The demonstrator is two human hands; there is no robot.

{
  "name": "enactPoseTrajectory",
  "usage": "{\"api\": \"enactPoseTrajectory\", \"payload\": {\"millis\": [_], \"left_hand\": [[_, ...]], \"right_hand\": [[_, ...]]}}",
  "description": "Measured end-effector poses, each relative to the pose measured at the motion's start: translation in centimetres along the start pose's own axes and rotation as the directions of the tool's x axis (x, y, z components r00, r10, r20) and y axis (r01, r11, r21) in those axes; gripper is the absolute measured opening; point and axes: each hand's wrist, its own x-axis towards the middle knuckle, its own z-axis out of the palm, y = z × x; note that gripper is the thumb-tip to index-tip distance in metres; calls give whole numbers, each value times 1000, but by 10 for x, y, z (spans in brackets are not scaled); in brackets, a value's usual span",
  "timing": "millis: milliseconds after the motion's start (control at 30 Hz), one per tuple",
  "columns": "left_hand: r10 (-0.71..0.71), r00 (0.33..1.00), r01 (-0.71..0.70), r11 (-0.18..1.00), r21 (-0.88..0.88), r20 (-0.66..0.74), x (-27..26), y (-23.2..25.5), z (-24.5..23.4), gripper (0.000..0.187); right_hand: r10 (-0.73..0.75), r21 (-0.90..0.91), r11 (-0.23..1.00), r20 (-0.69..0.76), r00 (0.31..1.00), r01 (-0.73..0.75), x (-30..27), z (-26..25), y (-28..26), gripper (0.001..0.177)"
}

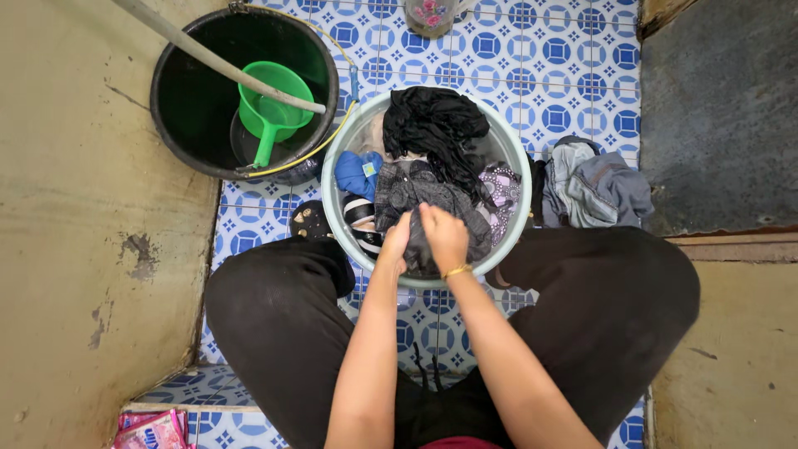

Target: The person sits on a tiled floor and hand-washes a mixed load of clothes in a white basin filled with soapy water. They repeatedly submerge, agitate, and wring out individual garments, including dark and light-colored items, then place them aside.

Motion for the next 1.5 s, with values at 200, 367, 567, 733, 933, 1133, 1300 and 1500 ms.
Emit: {"api": "enactPoseTrajectory", "payload": {"millis": [200, 367, 567, 733, 933, 1133, 1300, 1500], "left_hand": [[189, 946, -119, 959, 258, -265, 14, -4, -8, 79], [326, 845, 7, 786, 619, -423, 19, -16, -26, 69], [265, 940, -59, 750, 659, -217, 29, -31, -31, 80], [197, 951, -36, 837, 546, -240, 33, -25, -32, 72], [-1, 992, -3, 999, -32, -127, 12, -2, -27, 49], [91, 985, -54, 971, -235, 148, 17, 3, -26, 50], [44, 995, -39, 998, 51, -87, -29, 27, 9, 59], [284, 944, -231, 933, 277, -169, -17, 20, 4, 62]], "right_hand": [[45, 81, 995, 73, 996, -51, -5, 27, 47, 38], [-187, 95, 982, 331, 925, 165, -45, 78, 86, 58], [25, -365, 914, 487, 873, 177, -42, 124, 140, 38], [224, -280, 954, 428, 876, -107, -24, 93, 105, 36], [204, 348, 908, 115, 972, -232, -6, 20, -13, 45], [-240, 254, 945, 110, 965, 206, -5, -7, -50, 42], [-68, 57, 996, 0, 998, 68, 5, -3, -28, 39], [22, 92, 995, 55, 998, -27, 8, 18, 16, 35]]}}
